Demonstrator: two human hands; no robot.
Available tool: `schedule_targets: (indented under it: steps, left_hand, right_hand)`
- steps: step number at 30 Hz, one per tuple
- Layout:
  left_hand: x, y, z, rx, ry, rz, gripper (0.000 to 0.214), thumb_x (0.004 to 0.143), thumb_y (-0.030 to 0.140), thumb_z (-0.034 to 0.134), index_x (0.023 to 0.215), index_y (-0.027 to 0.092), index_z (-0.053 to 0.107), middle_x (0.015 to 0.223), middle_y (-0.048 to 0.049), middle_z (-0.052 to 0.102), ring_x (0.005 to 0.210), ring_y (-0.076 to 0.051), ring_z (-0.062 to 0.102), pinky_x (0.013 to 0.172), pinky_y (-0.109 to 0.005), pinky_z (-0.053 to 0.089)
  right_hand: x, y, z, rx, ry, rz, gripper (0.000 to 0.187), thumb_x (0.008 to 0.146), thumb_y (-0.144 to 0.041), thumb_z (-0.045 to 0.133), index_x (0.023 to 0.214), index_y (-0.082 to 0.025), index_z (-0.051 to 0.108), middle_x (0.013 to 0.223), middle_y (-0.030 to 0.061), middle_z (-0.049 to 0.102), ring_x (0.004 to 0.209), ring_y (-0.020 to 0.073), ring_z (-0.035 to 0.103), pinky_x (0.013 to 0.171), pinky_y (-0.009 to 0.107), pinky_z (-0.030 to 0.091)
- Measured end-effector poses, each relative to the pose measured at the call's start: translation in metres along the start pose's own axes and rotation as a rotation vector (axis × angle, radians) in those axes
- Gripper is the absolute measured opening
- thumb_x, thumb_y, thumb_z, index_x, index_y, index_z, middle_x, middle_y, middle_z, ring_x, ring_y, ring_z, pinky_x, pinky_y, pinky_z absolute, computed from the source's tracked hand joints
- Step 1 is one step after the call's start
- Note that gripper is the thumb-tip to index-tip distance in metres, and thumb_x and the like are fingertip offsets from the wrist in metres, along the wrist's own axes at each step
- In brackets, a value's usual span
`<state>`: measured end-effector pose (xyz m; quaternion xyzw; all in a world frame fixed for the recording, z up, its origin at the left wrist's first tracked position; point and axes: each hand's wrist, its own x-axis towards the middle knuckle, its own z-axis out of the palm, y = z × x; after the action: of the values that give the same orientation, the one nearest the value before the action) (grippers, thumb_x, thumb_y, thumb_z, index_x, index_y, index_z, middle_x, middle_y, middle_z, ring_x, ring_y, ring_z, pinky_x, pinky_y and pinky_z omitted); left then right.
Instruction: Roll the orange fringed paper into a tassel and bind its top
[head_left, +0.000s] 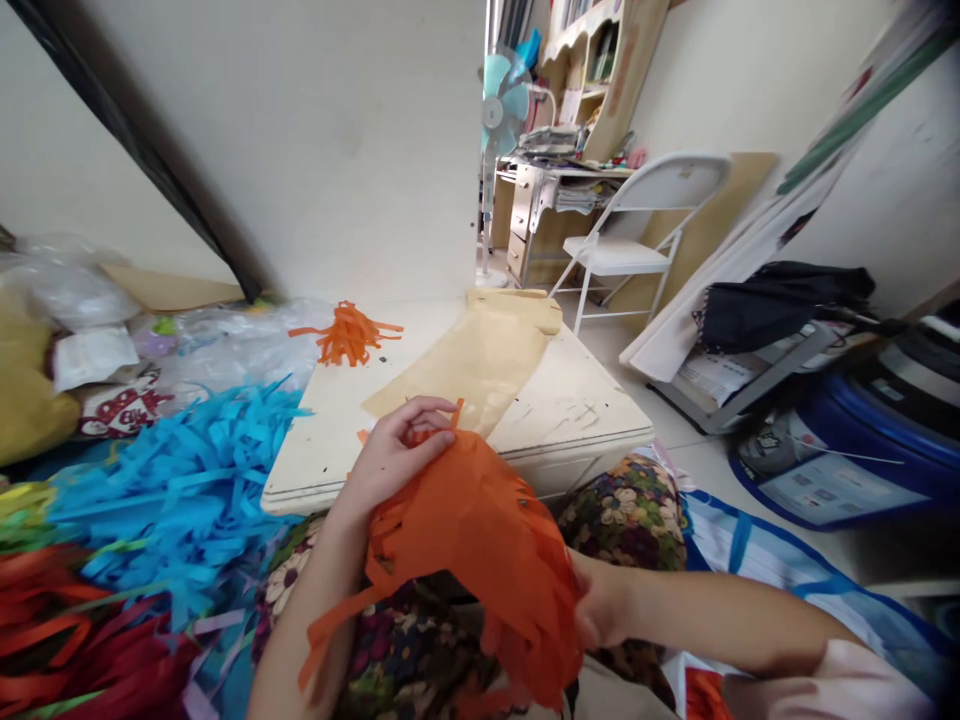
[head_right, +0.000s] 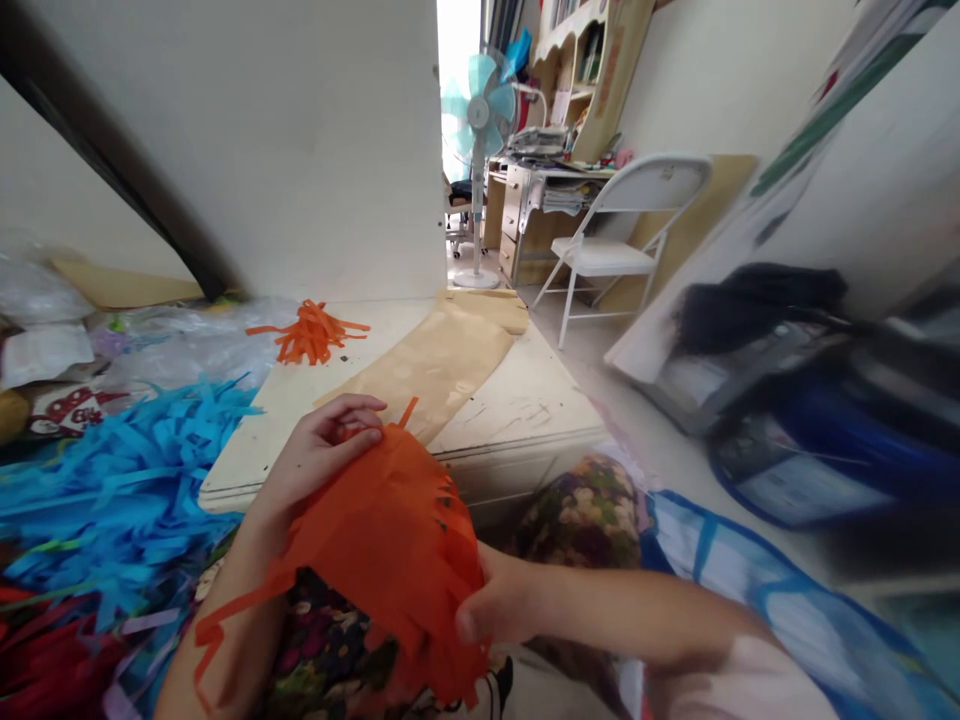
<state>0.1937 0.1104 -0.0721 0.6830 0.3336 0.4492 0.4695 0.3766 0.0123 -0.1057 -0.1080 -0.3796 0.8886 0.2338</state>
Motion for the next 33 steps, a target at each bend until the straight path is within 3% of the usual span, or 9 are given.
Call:
schedule_targets:
  steps: [3,5,9,14,18,23,28,30,33]
  left_hand:
    - [0.0,0.001,0.0,-0.022,0.003,0.001,0.021,0.068,0.02,0.056,0.089,0.015,0.052,0.067,0.0021,0.052,0.063,-0.004,0.049,0.059,-0.012,0.038]
    - [0.0,0.001,0.001,-0.044,0.0,-0.009,0.021,0.068,0.019,0.057,0.088,0.015,0.052,0.066,0.0024,0.052,0.063,-0.004,0.049,0.059,-0.012,0.037]
    - [0.0,0.001,0.001,-0.165,-0.02,-0.049,0.021,0.067,0.017,0.058,0.087,0.016,0.054,0.067,0.0028,0.052,0.062,-0.003,0.048,0.056,-0.01,0.036]
    - [0.0,-0.004,-0.001,-0.508,-0.012,-0.073,0.027,0.059,0.019,0.065,0.084,0.017,0.056,0.06,0.0042,0.05,0.051,-0.002,0.045,0.046,-0.009,0.033]
    - [0.0,-0.005,0.008,-0.824,-0.002,-0.11,0.037,0.053,0.033,0.068,0.086,0.02,0.056,0.059,0.0042,0.049,0.048,-0.004,0.045,0.044,-0.012,0.035]
    - [-0.003,-0.011,0.043,-0.942,-0.177,-0.191,0.068,0.047,0.066,0.055,0.093,0.016,0.056,0.085,-0.0068,0.058,0.079,-0.02,0.054,0.066,-0.027,0.044]
    - [-0.012,-0.019,0.069,-0.992,-0.567,-0.07,0.079,0.046,0.063,0.058,0.112,0.02,0.045,0.113,-0.0087,0.048,0.105,-0.028,0.043,0.085,-0.035,0.037]
    - [-0.015,-0.021,0.073,-0.976,-0.592,-0.05,0.076,0.05,0.055,0.062,0.116,0.023,0.041,0.119,-0.0074,0.044,0.11,-0.027,0.038,0.09,-0.036,0.033]
    - [-0.016,-0.022,0.078,-0.981,-0.492,-0.036,0.072,0.052,0.049,0.064,0.115,0.022,0.042,0.122,-0.0085,0.041,0.114,-0.027,0.034,0.094,-0.038,0.028]
  right_hand:
    - [-0.003,0.004,-0.009,-0.155,-0.192,0.103,0.04,0.045,-0.038,0.073,0.067,-0.009,0.056,0.059,0.0017,0.055,0.053,0.0076,0.051,0.052,0.014,0.042]
    - [-0.004,0.004,-0.013,-0.259,-0.17,0.136,0.038,0.043,-0.034,0.074,0.064,-0.009,0.054,0.056,-0.0015,0.05,0.051,0.0055,0.047,0.052,0.014,0.041]
    - [-0.011,-0.018,-0.008,-0.562,0.058,0.222,0.029,0.057,-0.034,0.062,0.066,-0.009,0.05,0.058,-0.0011,0.049,0.053,0.0071,0.046,0.052,0.018,0.041]
    - [-0.024,-0.088,0.013,-1.648,0.386,0.157,0.01,0.066,-0.012,0.044,0.07,-0.012,0.053,0.07,0.003,0.055,0.064,0.0113,0.048,0.061,0.022,0.038]
    - [-0.024,-0.141,0.028,-2.212,0.547,0.168,0.011,0.061,-0.008,0.041,0.067,-0.014,0.048,0.061,0.0035,0.052,0.06,0.0126,0.047,0.056,0.023,0.034]
    - [0.001,-0.185,0.037,-2.287,0.693,0.172,0.004,0.061,-0.012,0.044,0.062,-0.016,0.044,0.05,-0.0023,0.043,0.049,0.0086,0.041,0.047,0.02,0.028]
    - [0.025,-0.209,0.028,-2.274,0.845,0.165,0.008,0.065,-0.021,0.046,0.059,-0.015,0.047,0.054,-0.0012,0.047,0.053,0.0091,0.044,0.047,0.019,0.029]
    - [0.034,-0.211,0.024,-2.278,0.903,0.192,0.011,0.066,-0.024,0.046,0.058,-0.015,0.047,0.056,0.0001,0.049,0.054,0.0097,0.046,0.046,0.019,0.029]
    - [0.05,-0.204,0.022,-2.32,0.975,0.237,0.014,0.067,-0.026,0.045,0.059,-0.015,0.048,0.058,0.0023,0.051,0.055,0.0114,0.047,0.045,0.02,0.028]
